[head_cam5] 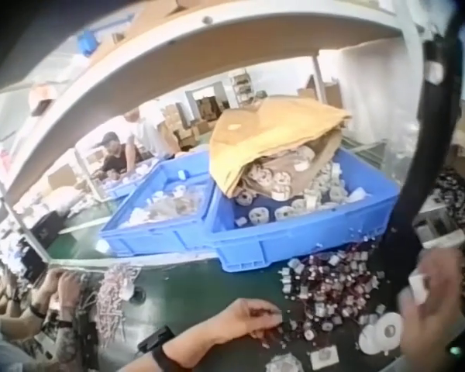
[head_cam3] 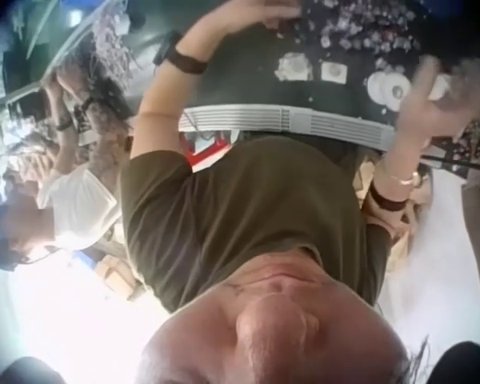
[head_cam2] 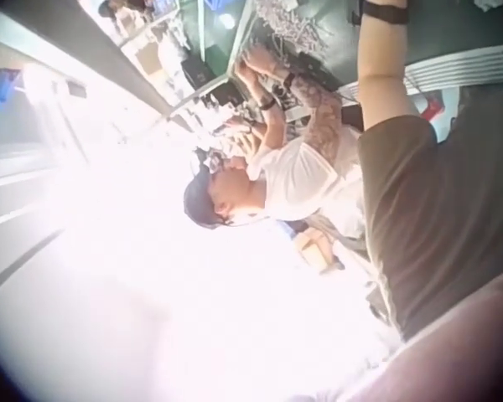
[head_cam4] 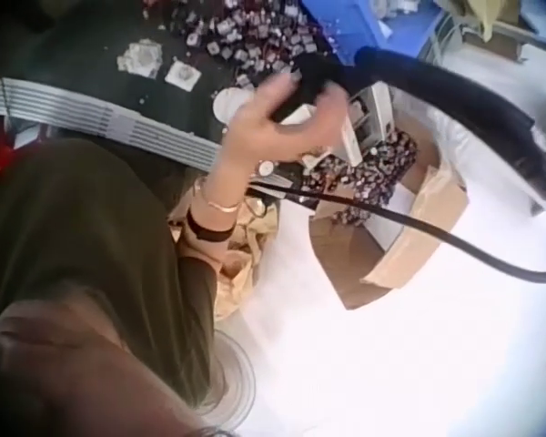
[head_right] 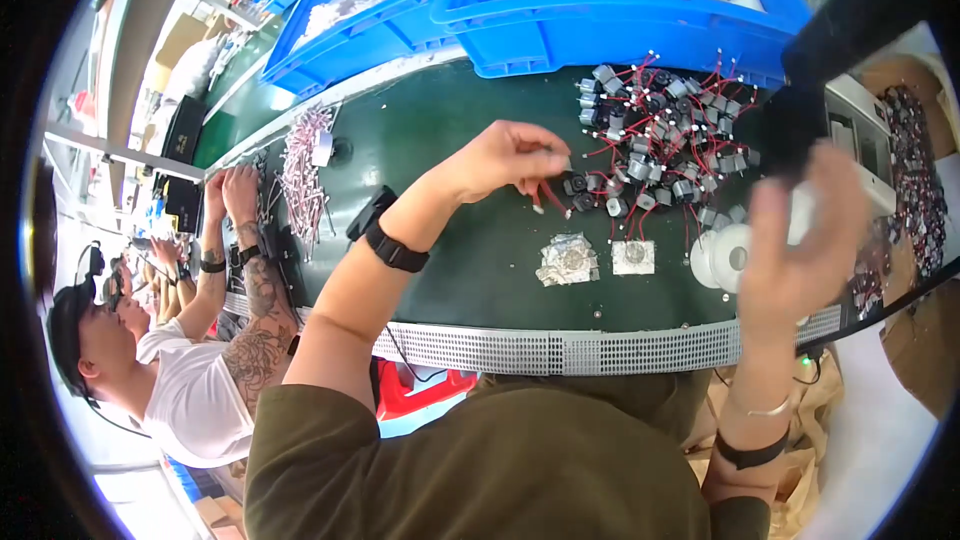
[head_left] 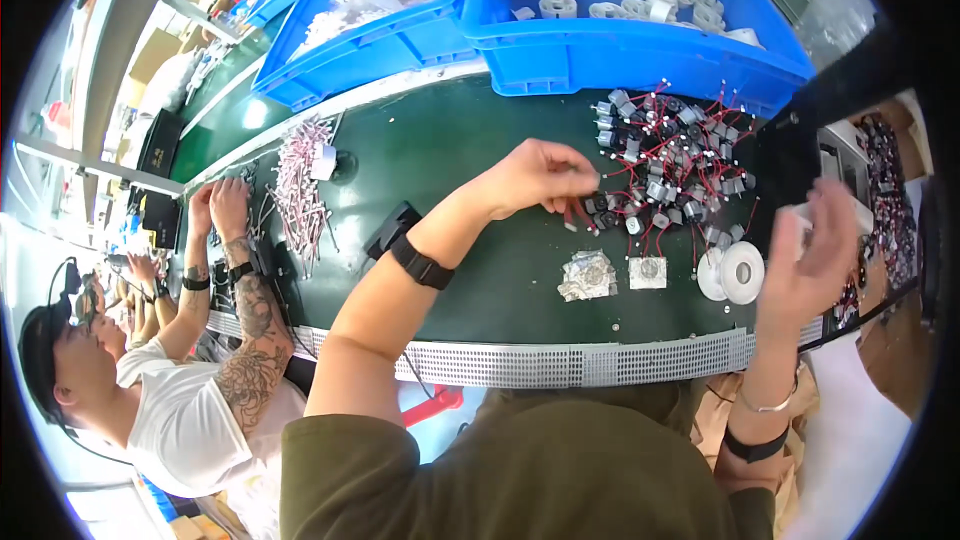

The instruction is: The person picks up a white plastic housing and a small motor, fits the motor into the housing, and drives a screw into the assembly using a power screwdriver. The person then sets the completed unit aside and repeats the process.

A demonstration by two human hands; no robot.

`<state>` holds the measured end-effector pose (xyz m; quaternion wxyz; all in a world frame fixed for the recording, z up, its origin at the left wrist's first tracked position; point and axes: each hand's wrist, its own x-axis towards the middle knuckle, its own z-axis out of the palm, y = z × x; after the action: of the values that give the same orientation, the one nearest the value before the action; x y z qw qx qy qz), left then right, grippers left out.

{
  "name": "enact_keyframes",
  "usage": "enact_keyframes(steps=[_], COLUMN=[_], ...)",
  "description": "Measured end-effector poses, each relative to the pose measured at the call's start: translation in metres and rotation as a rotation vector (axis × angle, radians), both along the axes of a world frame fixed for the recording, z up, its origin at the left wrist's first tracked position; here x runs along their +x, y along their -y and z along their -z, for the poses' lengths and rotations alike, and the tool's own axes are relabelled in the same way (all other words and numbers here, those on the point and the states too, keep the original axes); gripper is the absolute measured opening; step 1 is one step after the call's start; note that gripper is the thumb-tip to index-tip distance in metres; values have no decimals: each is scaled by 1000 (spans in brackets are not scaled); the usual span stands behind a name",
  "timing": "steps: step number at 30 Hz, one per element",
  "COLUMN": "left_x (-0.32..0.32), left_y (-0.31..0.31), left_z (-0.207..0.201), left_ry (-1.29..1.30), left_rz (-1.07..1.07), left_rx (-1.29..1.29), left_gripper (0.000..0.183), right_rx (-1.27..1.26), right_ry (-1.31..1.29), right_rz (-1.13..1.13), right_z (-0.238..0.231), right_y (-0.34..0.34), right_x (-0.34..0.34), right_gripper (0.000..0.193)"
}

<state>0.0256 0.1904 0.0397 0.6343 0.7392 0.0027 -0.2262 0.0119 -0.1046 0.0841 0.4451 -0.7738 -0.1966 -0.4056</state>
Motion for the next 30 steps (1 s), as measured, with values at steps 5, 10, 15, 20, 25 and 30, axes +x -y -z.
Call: enact_keyframes(steps=[5,10,15,20,25,30], left_x=[20,28,15,-4,119,259], left_y=[-2,9,37,77,14,-34], left_z=[1,-28,-37,-65,-120,-81], left_ry=[-153,109,63,118,1057,768], left_rz=[-280,-342,-226,-45,-371,479], left_rx=[-578,-231,-644,-447,581,1353], left_gripper=[20,20,17,21,18,48], right_rx=[-31,-54,106,88,291,362], right_ry=[-330,-391,-572,-339,-606,-741], right_rz=[-270,-405,-531,-451,-484,-565], right_z=[18,10,4,5,0,4], right_y=[-23,-41,-64,-49,-28,-18], right_x=[-9,-2,5,9,4,-2], right_gripper=[27,24,47,33,33,35])
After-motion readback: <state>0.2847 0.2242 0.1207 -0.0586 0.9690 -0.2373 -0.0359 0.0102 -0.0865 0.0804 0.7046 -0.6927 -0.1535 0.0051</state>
